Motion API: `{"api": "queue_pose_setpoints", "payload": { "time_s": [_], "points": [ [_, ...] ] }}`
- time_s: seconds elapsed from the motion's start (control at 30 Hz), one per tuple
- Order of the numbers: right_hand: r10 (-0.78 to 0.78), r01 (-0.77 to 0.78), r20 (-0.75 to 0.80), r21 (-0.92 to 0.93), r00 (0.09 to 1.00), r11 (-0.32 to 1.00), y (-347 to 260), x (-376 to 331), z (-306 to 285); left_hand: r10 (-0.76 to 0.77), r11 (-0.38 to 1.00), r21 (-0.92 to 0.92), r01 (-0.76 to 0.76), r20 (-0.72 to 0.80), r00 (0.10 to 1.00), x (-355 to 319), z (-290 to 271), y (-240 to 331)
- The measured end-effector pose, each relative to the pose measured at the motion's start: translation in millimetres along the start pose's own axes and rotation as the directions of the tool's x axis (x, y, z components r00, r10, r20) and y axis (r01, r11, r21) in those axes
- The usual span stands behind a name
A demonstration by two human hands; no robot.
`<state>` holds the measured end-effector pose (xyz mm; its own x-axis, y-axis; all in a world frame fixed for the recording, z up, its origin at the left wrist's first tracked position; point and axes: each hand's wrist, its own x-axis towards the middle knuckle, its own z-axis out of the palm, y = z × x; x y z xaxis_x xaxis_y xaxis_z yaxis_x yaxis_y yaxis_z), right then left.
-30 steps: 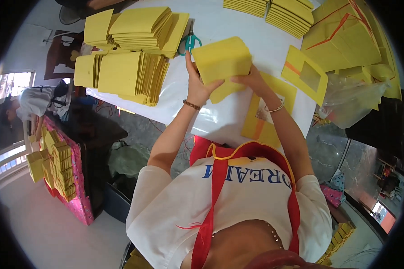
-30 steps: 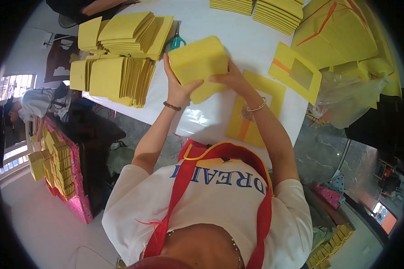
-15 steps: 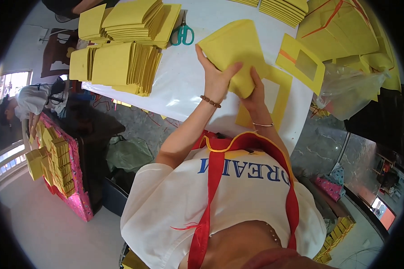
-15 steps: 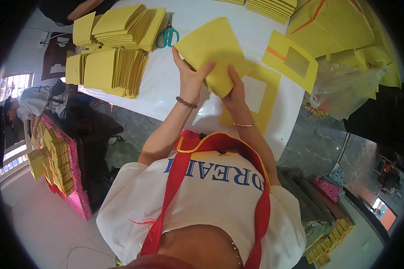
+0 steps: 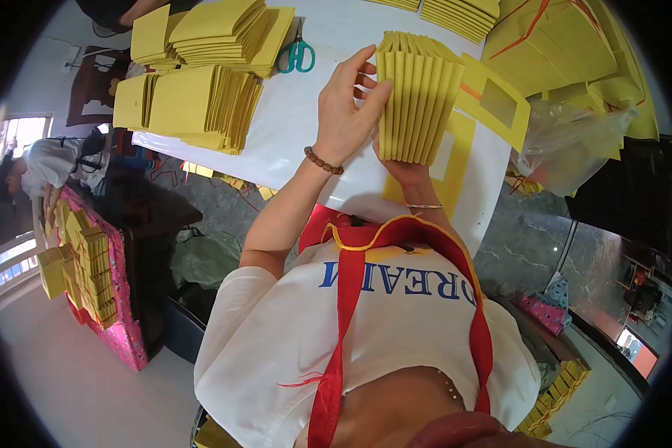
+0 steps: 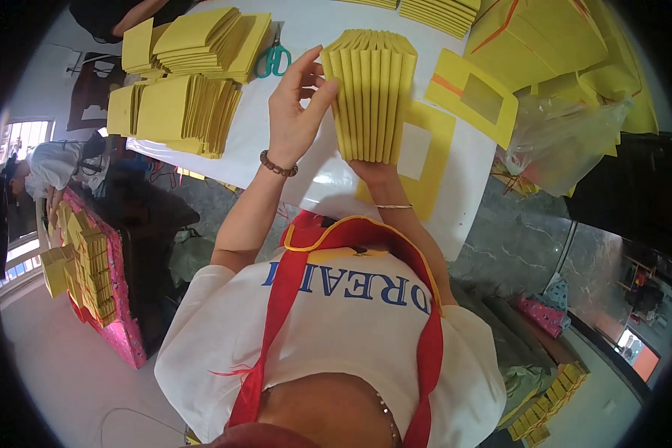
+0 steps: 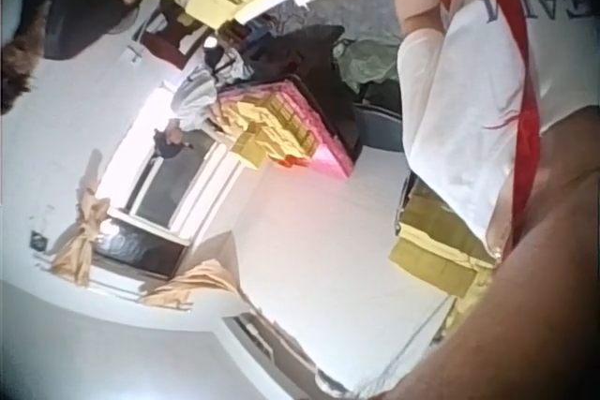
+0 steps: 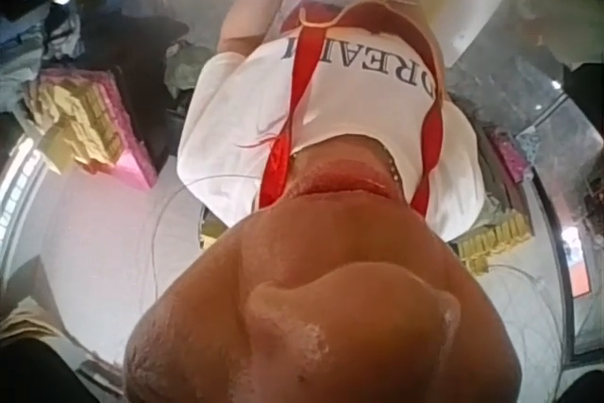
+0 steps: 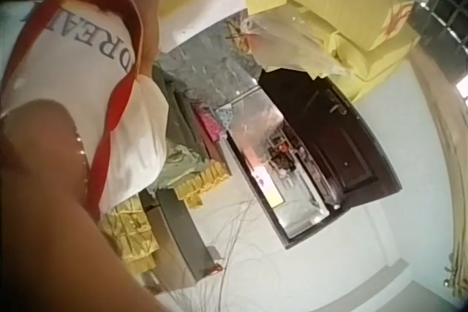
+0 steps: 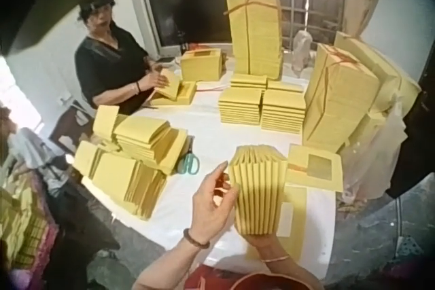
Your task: Folding and stacking yellow paper sheets in organized piles.
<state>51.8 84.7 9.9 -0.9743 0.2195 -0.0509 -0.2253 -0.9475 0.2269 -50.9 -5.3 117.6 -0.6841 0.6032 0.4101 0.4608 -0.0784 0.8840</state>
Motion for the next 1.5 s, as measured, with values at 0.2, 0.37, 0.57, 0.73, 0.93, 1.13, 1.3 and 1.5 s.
{"api": "queue_pose_setpoints", "payload": {
  "time_s": [0.2, 0.37, 0.57, 0.73, 0.93, 1.13, 1.3, 1.5],
  "points": [
    [-0.015, 0.015, 0.075, 0.005, 0.997, 1.0, 11.5, -1.7, 13.1, 0.108, 0.976, 0.195, -0.093, -0.067, 0.992, -2.0, 4.7, -2.9],
    [0.006, -0.01, 0.118, 0.032, 0.993, 0.999, 9.6, -2.9, 6.2, 0.047, 0.97, 0.241, -0.038, -0.034, 0.998, 0.0, 2.1, 4.4],
    [0.032, -0.037, 0.128, 0.034, 0.991, 0.999, 8.9, -2.9, -4.3, 0.063, 0.952, 0.303, -0.037, -0.075, 0.995, 0.7, 2.5, -1.6],
    [0.04, -0.039, 0.099, -0.005, 0.994, 0.999, 8.6, -4.2, -9.0, 0.016, 0.941, 0.339, 0.01, -0.074, 0.997, 0.1, -0.2, -6.1],
    [0.044, -0.047, 0.092, 0.031, 0.995, 0.998, 10.0, -5.1, -7.5, -0.045, 0.892, 0.446, 0.073, -0.074, 0.996, 0.7, 0.0, 2.7],
    [0.026, -0.028, 0.111, 0.015, 0.993, 0.999, 14.0, -5.8, -9.3, -0.108, 0.886, 0.445, 0.131, -0.077, 0.991, -1.2, -3.4, 0.7],
    [-0.051, 0.047, -0.019, -0.18, 0.999, 0.982, 7.5, -6.8, -20.6, -0.068, 0.859, 0.503, 0.097, -0.075, 0.995, -1.2, -3.5, 0.3],
    [-0.129, 0.086, -0.131, -0.295, 0.983, 0.952, 0.9, -8.0, -22.3, -0.165, 0.952, 0.248, 0.18, -0.079, 0.983, -2.3, -7.6, -28.9]
  ]
}}
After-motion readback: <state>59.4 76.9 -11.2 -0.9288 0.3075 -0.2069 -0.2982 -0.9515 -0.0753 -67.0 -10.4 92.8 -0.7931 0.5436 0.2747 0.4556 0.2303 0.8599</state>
